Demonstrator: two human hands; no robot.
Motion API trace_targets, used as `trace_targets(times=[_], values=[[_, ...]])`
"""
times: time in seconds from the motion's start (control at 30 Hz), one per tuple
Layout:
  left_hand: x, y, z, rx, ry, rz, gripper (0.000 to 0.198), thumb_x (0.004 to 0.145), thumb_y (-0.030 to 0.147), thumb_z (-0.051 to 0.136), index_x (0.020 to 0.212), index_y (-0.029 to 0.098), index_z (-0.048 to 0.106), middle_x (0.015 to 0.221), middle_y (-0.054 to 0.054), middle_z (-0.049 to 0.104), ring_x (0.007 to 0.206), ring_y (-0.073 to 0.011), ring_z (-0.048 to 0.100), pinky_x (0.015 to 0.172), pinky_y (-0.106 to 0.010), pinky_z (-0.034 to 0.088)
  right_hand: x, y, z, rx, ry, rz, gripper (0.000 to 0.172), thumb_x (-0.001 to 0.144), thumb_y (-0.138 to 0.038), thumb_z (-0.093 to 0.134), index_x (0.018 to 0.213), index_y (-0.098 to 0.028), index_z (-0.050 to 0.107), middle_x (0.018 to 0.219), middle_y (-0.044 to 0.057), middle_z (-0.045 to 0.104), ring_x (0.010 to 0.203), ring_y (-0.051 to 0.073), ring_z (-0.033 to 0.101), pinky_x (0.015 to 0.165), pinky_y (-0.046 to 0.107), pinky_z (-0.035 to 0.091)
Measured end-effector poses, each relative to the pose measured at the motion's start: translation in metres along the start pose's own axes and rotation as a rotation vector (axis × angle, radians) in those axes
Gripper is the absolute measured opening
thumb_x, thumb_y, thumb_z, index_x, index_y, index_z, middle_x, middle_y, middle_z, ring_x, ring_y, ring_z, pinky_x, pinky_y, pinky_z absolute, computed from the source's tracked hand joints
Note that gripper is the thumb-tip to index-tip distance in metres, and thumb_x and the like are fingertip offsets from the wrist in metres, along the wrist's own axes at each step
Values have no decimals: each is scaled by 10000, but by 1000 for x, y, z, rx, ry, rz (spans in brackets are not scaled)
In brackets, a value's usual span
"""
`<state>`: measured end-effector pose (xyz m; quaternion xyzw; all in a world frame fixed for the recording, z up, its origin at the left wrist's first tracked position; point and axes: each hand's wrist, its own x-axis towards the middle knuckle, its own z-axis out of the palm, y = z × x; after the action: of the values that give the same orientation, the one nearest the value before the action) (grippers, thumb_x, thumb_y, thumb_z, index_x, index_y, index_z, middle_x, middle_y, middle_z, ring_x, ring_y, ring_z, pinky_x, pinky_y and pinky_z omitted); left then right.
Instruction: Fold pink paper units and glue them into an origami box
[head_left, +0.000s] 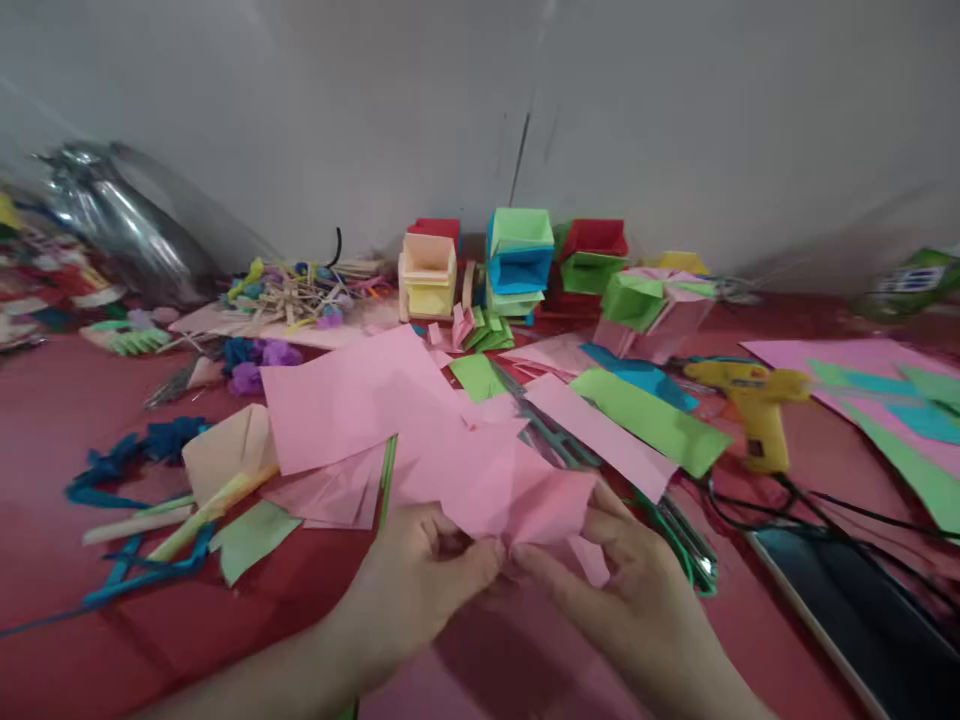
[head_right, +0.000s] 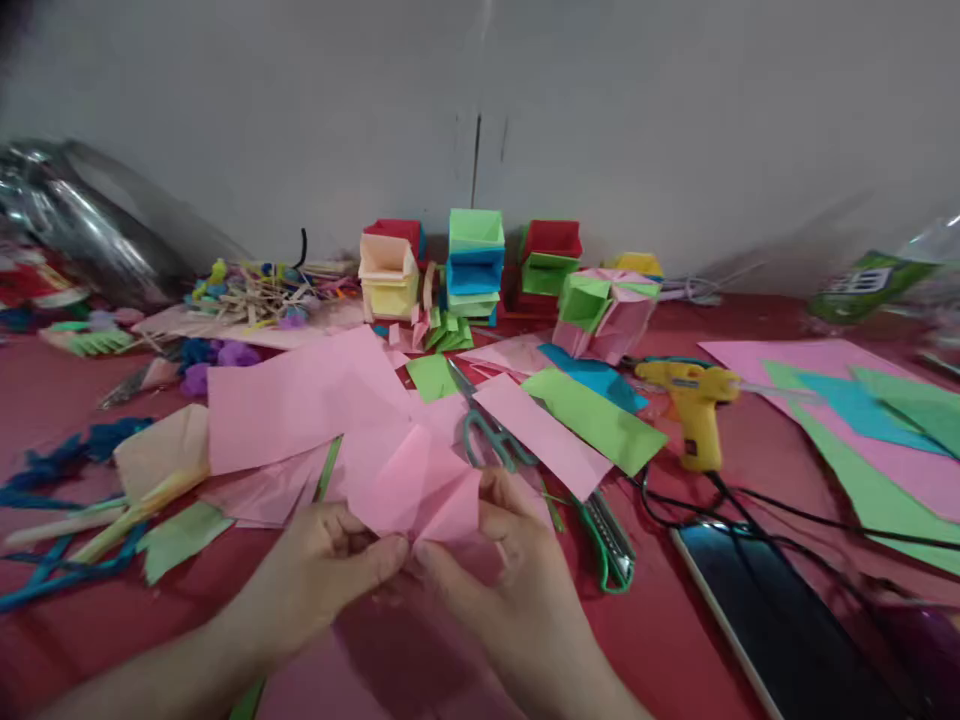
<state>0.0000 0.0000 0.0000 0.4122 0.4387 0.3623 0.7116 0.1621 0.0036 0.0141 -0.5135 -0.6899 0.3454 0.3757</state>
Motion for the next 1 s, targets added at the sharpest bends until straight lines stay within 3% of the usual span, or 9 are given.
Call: trace_targets(times=[0.17,0.43,0.73,1.0], values=[[3,-1,0,-7,-2,13,288,668,391,711,703,106,730,650,-65,719,594,-117,641,600,-193,516,-1,0,0,2,-5,-8,78,762,-253,602,729,-242,671,879,8,580,892,171,561,783,265,454],[4,-3,-2,149,44,19,249,718,344,655,673,102,696,598,-50,670,490,-97,542,433,-178,399,0,-2,-4,130,-49,6,103,784,-259,590,733,-220,671,946,32,551,947,170,535,851,260,445],[4,-4,-2,179,21,29,261,743,345,621,657,99,648,579,-26,597,502,-92,487,480,-208,390,0,3,-4,85,90,38,141,733,-317,638,661,-202,601,1059,56,521,1064,221,496,943,344,389],[1,0,3,67,-3,97,125,685,245,696,673,134,641,582,7,609,544,-107,561,534,-205,464,-3,7,-4,62,76,19,174,781,-321,605,659,-203,566,1069,38,527,1050,205,515,940,354,387]])
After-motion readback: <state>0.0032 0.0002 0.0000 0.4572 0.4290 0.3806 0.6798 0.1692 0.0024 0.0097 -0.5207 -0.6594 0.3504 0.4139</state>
